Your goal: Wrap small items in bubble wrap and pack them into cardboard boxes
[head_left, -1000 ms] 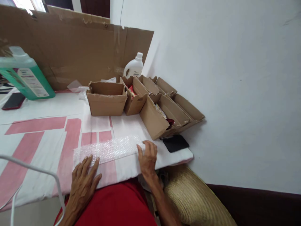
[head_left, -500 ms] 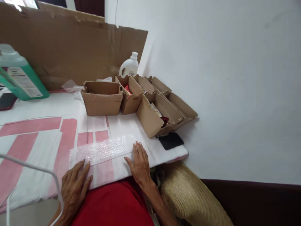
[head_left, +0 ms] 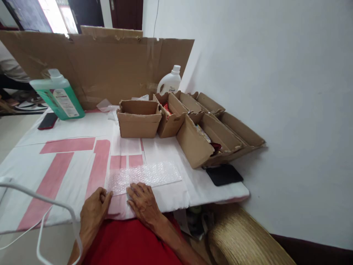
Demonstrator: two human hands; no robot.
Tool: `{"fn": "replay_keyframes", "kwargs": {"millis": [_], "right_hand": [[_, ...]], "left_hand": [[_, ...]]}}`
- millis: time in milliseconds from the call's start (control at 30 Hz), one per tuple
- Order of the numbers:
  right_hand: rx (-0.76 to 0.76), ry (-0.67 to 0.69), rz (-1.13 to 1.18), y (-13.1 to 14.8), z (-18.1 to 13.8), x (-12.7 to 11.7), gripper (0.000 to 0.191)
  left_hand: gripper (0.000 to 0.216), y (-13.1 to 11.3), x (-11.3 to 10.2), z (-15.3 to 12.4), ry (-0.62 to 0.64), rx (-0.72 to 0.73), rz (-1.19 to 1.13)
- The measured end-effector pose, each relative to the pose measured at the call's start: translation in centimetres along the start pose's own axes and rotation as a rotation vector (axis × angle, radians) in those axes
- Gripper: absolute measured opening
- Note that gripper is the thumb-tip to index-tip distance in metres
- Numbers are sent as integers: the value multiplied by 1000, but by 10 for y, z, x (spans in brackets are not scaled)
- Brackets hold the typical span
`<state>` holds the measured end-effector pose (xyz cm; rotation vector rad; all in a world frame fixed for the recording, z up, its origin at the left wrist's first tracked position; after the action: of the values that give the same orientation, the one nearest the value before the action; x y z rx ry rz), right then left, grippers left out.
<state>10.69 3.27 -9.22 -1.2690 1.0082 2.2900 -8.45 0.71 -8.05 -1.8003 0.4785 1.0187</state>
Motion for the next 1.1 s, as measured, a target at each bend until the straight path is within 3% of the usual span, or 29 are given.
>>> {"fn": "replay_keyframes", "kwargs": {"millis": [100, 200, 333, 467, 600, 733, 900, 1000, 1100], "right_hand": [[4, -26, 45, -1, -1, -2, 42], [-11, -52, 78, -2, -4, -7, 44], [-63, -85, 141, -3, -11, -16, 41], [-109, -113, 173, -6, -17, -17, 27], [-143, -166, 113, -7, -25, -14, 28], [-161, -189, 104, -5, -37, -28, 31], [53, -332, 22, -27, -37, -61, 29], [161, -273, -63, -42, -27, -56, 33], [172, -201, -83, -49, -22, -46, 32]], "left_hand": [[43, -11, 3, 2, 83, 3, -311], [47, -46, 12, 5, 210, 71, -492], [46, -104, 32, 12, 199, 232, -428], [36, -131, 64, 18, 157, 315, -301], [27, -136, 82, 15, 175, 399, -216], [28, -142, 83, 7, 231, 503, -189], [33, -145, 70, 0, 278, 624, -276], [34, -122, 48, 7, 86, 510, -251], [60, -87, 39, 18, 2, 242, -182]]}}
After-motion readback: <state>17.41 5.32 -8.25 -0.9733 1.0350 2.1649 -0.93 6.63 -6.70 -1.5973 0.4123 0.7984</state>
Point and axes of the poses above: each hand's wrist, its own z-axis towards the middle knuckle, its own x-axis out of the palm, y = z × x, the point moved 8 cm from there along z, towards the middle knuckle, and after that the axes turned 1 degree about z, right-handed, at the moved point
